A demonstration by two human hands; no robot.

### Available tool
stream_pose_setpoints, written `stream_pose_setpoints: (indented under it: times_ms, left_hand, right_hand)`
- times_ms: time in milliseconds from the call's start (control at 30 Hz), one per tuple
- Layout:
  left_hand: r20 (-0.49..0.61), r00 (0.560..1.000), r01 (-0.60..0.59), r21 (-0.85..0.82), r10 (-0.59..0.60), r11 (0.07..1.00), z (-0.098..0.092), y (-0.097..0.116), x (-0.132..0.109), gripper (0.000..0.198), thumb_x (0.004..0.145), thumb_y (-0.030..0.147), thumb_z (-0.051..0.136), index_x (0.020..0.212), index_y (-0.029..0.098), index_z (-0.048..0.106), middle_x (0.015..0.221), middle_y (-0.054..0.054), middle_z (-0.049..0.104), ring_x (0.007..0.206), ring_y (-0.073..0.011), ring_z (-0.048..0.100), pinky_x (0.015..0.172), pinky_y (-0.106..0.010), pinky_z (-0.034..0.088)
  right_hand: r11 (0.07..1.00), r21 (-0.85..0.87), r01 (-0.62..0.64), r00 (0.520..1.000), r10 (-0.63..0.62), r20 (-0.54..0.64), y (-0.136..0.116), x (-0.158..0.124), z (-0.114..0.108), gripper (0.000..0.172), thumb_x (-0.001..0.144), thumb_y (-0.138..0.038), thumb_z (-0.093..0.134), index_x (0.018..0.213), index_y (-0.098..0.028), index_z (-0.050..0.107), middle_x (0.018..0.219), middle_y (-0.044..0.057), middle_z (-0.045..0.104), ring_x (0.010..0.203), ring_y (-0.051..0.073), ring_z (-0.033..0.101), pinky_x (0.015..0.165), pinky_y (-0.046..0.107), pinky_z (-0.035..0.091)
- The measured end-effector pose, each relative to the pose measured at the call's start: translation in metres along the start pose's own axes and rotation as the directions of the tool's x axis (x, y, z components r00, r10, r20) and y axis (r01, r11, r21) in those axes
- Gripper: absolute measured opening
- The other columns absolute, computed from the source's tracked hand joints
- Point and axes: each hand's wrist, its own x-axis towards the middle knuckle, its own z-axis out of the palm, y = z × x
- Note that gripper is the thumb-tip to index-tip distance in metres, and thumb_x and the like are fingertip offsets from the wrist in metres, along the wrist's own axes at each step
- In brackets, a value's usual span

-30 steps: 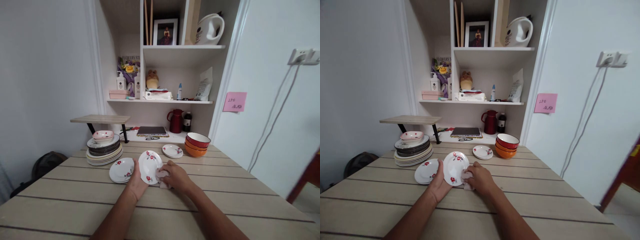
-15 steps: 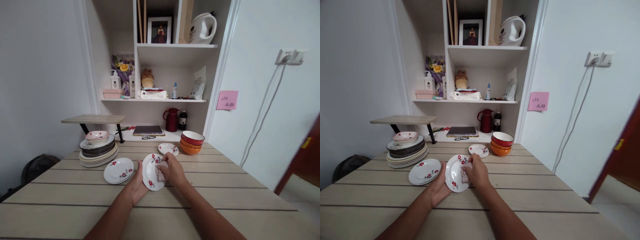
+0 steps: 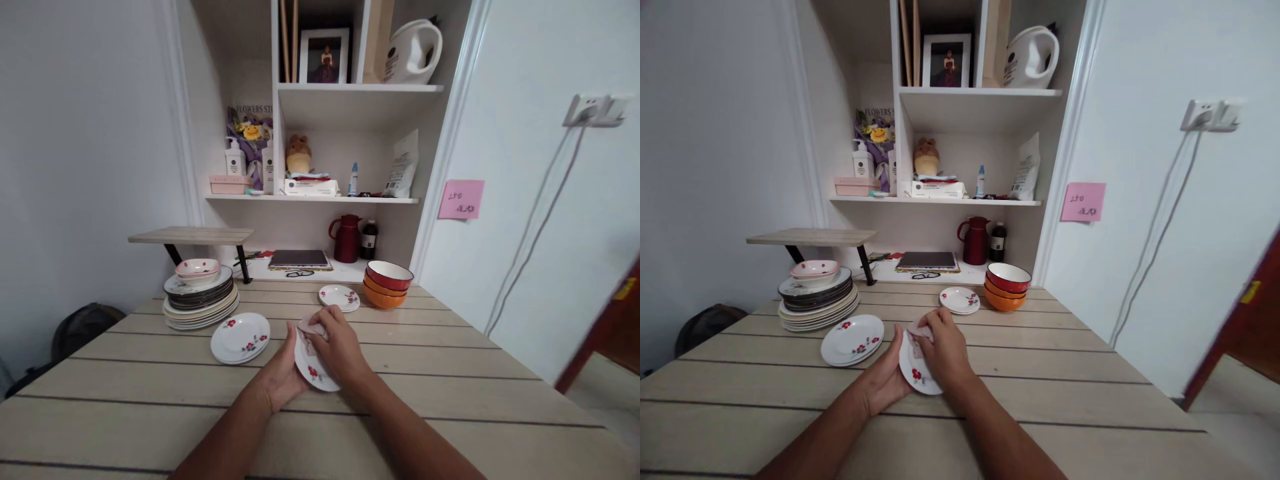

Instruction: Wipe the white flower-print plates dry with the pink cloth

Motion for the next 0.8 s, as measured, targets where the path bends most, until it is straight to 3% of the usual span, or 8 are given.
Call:
stream_pose_setpoints:
  times_ms: [133, 267, 400, 500, 667, 800]
  left_hand:
    - [-0.069, 0.988, -0.143, -0.039, 0.14, 0.989, -0.004, 0.006, 0.001, 0.056, 0.089, 0.057, 0.042, 0.126, 0.017, 0.056, 0.115, -0.013, 0.068, 0.104, -0.0243, 0.064, 0.096, -0.041, 0.045]
    - [-0.127, 0.971, -0.21, -0.059, 0.202, 0.976, -0.007, 0.011, 0.003, 0.054, 0.091, 0.053, 0.042, 0.128, 0.017, 0.055, 0.117, -0.013, 0.068, 0.099, -0.0224, 0.065, 0.093, -0.039, 0.047]
    - [-0.089, 0.975, -0.208, -0.07, 0.202, 0.976, -0.008, 0.011, 0.003, 0.055, 0.092, 0.052, 0.039, 0.136, 0.02, 0.049, 0.124, -0.013, 0.065, 0.113, -0.0252, 0.06, 0.1, -0.043, 0.041]
    - [-0.084, 0.976, -0.206, -0.053, 0.201, 0.977, -0.007, 0.012, 0.001, 0.057, 0.092, 0.054, 0.036, 0.136, 0.019, 0.049, 0.125, -0.013, 0.064, 0.118, -0.0263, 0.057, 0.103, -0.044, 0.039]
    - [-0.13, 0.971, -0.205, -0.013, 0.201, 0.979, -0.008, 0.015, 0.0, 0.063, 0.091, 0.058, 0.035, 0.132, 0.014, 0.053, 0.121, -0.015, 0.066, 0.116, -0.0276, 0.058, 0.102, -0.042, 0.04]
    - [-0.121, 0.977, -0.178, 0.006, 0.177, 0.984, -0.011, 0.013, 0.003, 0.059, 0.091, 0.056, 0.039, 0.131, 0.016, 0.053, 0.119, -0.015, 0.067, 0.112, -0.0273, 0.06, 0.099, -0.042, 0.042]
  right_hand:
    - [0.992, -0.002, 0.129, 0.977, -0.127, 0.172, 0.002, -0.001, -0.003, 0.034, 0.078, -0.021, 0.063, 0.112, -0.024, 0.059, 0.112, 0.006, 0.052, 0.104, 0.022, 0.052, 0.092, 0.037, 0.043]
    - [0.972, 0.008, 0.233, 0.939, -0.228, 0.259, 0.005, 0.002, -0.005, 0.055, 0.074, -0.008, 0.058, 0.125, -0.028, 0.054, 0.123, 0.007, 0.048, 0.113, 0.021, 0.048, 0.098, 0.037, 0.04]
    - [0.991, -0.079, 0.111, 0.966, -0.089, 0.241, 0.009, 0.004, -0.012, 0.045, 0.074, -0.004, 0.053, 0.112, -0.027, 0.059, 0.112, 0.005, 0.051, 0.098, 0.019, 0.053, 0.086, 0.031, 0.044]
    - [0.984, -0.169, 0.051, 0.944, 0.008, 0.33, 0.008, 0.002, -0.02, 0.036, 0.072, -0.009, 0.057, 0.105, -0.025, 0.059, 0.108, 0.004, 0.053, 0.089, 0.018, 0.054, 0.08, 0.03, 0.043]
    - [0.992, -0.055, 0.11, 0.85, -0.066, 0.522, 0.0, -0.006, -0.02, 0.034, 0.07, -0.009, 0.061, 0.1, -0.025, 0.059, 0.107, 0.002, 0.056, 0.092, 0.018, 0.055, 0.082, 0.028, 0.041]
    - [0.993, -0.002, 0.116, 0.901, -0.104, 0.421, -0.004, -0.005, -0.01, 0.044, 0.075, -0.013, 0.061, 0.116, -0.029, 0.056, 0.121, 0.004, 0.053, 0.106, 0.02, 0.054, 0.09, 0.031, 0.041]
